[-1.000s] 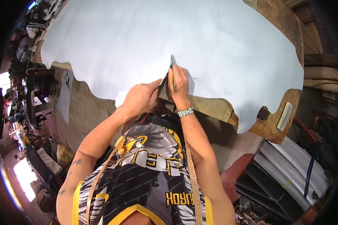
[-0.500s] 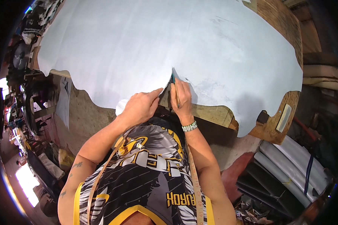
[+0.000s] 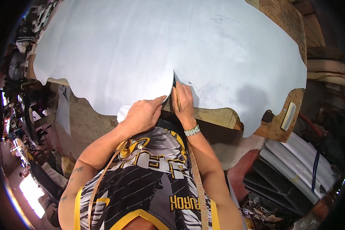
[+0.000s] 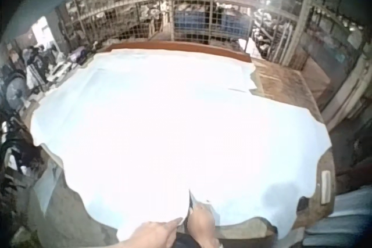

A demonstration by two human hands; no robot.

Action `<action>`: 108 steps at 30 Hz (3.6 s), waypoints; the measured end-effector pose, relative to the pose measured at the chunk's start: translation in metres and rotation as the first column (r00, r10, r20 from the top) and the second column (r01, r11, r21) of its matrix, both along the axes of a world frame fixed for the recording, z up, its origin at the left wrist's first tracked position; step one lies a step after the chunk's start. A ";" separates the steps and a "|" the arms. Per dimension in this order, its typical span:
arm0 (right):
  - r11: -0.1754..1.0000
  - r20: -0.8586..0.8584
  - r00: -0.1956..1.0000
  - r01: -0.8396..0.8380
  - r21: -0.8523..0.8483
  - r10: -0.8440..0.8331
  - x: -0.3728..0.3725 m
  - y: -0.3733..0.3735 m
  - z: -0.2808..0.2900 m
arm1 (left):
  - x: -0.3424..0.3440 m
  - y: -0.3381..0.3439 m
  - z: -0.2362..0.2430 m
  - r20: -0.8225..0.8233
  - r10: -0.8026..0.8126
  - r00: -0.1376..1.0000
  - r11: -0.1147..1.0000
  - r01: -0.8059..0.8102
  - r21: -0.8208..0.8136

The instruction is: The person lays a leather sheet onto a workbench, sharpens a blade against a sharpening stone, measures the leather sheet with a tape measure, and cuts the sheet using the blade.

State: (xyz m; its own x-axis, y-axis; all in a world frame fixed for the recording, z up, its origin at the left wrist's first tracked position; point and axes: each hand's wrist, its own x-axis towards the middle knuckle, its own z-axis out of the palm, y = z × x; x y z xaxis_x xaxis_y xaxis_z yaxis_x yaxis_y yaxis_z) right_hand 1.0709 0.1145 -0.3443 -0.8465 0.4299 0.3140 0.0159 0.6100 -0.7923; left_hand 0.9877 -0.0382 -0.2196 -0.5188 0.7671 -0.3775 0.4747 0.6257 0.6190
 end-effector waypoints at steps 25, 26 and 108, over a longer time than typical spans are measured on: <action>0.994 0.001 0.998 0.061 0.090 -0.062 -0.037 0.007 -0.012 | -0.024 -0.010 0.017 -0.003 -0.122 0.993 0.992 0.122 0.041; 0.996 0.007 0.999 0.046 0.081 -0.047 -0.043 0.009 -0.012 | -0.027 -0.013 0.019 -0.017 -0.129 0.991 0.991 0.130 0.039; 0.753 -0.013 0.761 0.644 0.137 -0.649 -0.274 -0.020 -0.011 | -0.370 0.127 -0.076 0.094 -0.586 0.805 0.794 0.546 0.268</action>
State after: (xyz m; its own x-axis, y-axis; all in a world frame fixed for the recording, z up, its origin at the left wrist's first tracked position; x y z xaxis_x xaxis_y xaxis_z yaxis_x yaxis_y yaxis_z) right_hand 0.7965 0.0946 -0.3558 -0.3921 0.8373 0.3810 0.4672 0.5380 -0.7016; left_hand 0.6178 0.0885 -0.2959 0.0888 0.9747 -0.2054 0.5804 0.1169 0.8059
